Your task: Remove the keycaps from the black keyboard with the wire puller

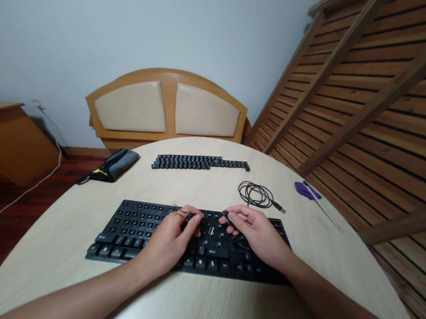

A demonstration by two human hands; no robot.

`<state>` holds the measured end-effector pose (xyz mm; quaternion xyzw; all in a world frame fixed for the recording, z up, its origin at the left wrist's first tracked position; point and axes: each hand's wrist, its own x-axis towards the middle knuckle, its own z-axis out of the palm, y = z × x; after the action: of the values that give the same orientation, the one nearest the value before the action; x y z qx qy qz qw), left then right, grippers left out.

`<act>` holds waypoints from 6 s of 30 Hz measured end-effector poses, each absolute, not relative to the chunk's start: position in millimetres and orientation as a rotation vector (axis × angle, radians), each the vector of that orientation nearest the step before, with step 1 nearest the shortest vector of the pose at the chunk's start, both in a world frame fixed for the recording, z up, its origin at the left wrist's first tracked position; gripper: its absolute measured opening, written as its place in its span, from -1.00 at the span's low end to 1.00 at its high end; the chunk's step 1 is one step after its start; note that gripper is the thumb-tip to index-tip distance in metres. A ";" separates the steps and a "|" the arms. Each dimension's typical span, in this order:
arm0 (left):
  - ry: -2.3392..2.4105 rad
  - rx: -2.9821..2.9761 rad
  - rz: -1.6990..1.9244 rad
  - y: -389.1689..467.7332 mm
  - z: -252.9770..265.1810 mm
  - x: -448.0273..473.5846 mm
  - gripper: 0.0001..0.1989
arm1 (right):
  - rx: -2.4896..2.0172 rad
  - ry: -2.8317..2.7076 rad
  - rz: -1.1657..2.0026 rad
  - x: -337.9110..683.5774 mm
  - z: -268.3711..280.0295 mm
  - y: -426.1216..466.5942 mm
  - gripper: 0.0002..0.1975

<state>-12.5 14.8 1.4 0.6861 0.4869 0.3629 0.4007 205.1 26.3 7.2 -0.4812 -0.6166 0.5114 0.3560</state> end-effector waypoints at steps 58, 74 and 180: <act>1.263 1.777 0.881 16.6 -1.1 -11.8 -0.73 | -1.863 -2.335 -0.178 157.0 -3.7 190.3 -0.70; 1.261 1.805 0.890 17.6 -2.9 -12.7 -0.73 | -1.842 -2.359 -0.109 164.1 27.7 162.8 -0.70; 1.134 2.040 0.662 -3.3 9.0 -15.3 -0.79 | -0.891 -2.375 0.550 207.6 2.7 6.5 -0.80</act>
<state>-15.3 -3.3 9.0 0.7876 0.4379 0.2554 0.3502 207.6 6.5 2.7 -0.3304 -0.8811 0.2042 0.2698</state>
